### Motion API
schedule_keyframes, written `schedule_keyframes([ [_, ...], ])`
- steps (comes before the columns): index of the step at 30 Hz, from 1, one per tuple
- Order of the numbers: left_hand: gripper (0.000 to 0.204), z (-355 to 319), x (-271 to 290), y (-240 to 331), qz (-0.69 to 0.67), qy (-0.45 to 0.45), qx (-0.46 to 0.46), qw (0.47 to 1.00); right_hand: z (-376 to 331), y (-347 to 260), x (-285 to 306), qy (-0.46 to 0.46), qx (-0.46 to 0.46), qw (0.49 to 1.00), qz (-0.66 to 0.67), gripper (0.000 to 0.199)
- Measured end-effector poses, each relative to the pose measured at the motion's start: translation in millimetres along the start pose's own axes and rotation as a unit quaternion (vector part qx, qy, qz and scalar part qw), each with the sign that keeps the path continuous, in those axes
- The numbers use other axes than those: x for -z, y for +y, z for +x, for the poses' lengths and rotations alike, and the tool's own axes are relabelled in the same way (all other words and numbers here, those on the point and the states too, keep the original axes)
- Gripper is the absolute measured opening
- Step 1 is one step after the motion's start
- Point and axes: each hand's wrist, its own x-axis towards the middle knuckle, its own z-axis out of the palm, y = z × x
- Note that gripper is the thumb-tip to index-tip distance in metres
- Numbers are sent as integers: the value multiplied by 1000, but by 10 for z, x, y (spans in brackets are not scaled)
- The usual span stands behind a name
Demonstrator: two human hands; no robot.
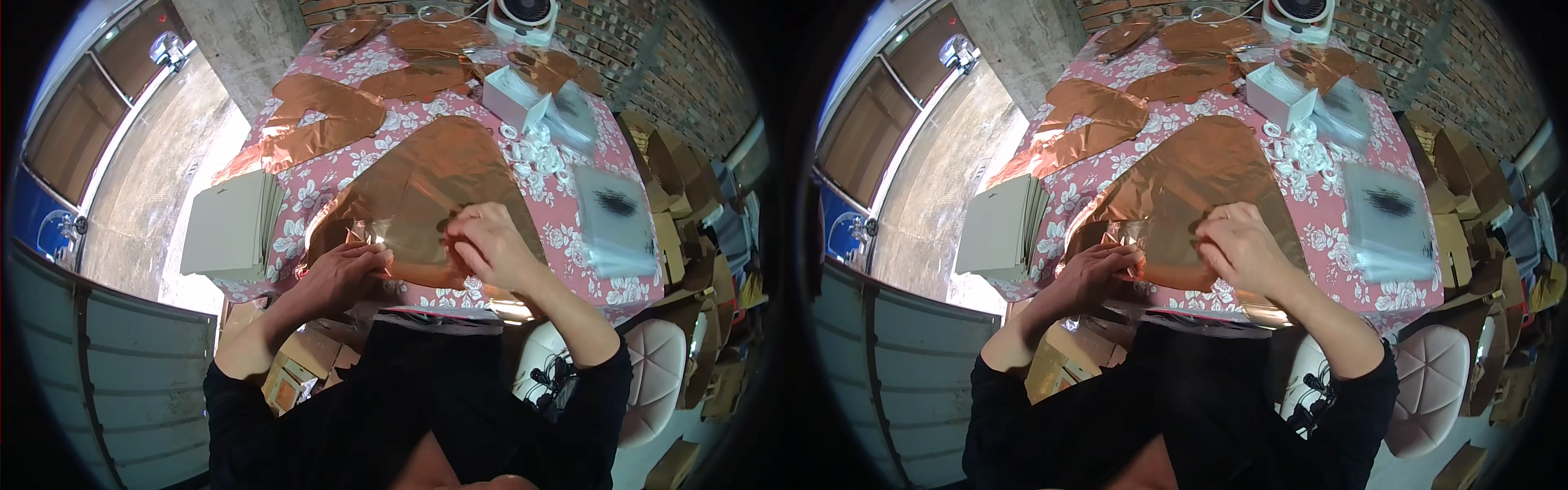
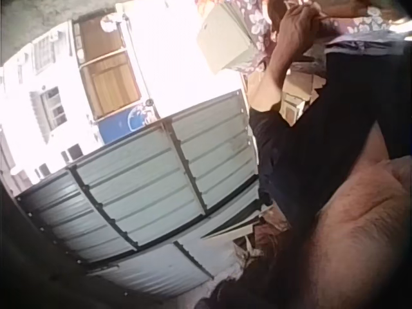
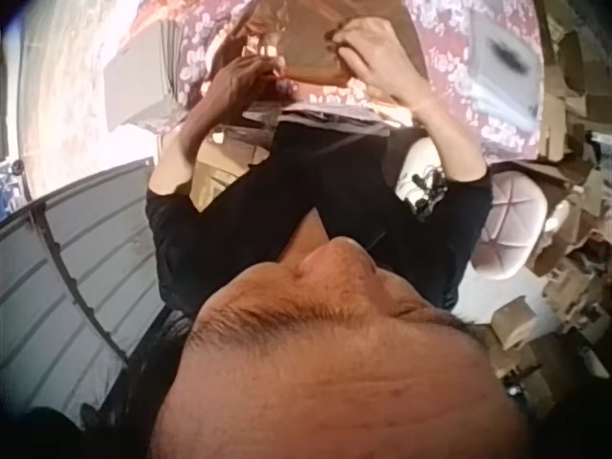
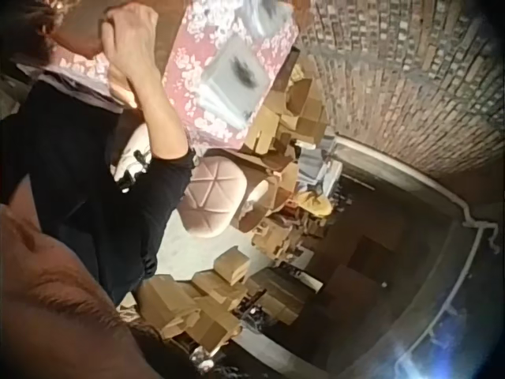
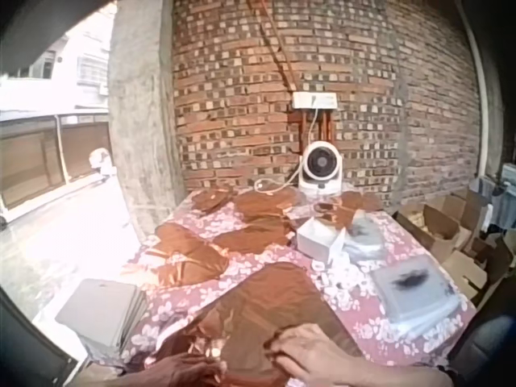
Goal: The person packs metallic balloon pieces by hand into plastic sleeves and cardboard envelopes.
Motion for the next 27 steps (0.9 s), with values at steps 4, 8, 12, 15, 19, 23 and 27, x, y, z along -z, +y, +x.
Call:
schedule_keyframes([
  [4,37,-37,-18,-12,19,16,11,1000,97,-393,42,-10,42,999,14,30],
  [8,30,-5,-22,-8,48,41,-16,998,77,-476,-94,-4,69,998,3,21],
  [12,30,-13,-37,-45,15,17,3,1000,44,-473,-223,-6,33,999,23,10],
  [15,32,-42,-60,-76,30,28,-15,999,88,-484,-243,-11,-9,998,61,13],
  [19,39,-41,-78,-78,11,24,-5,1000,105,-458,-273,-13,-36,995,88,16],
  [23,40,-45,-89,-92,24,30,-17,999,101,-449,-277,-23,-64,993,96,17],
  [27,34,-55,-95,-119,22,28,-15,999,102,-519,-265,32,-74,992,92,16],
])
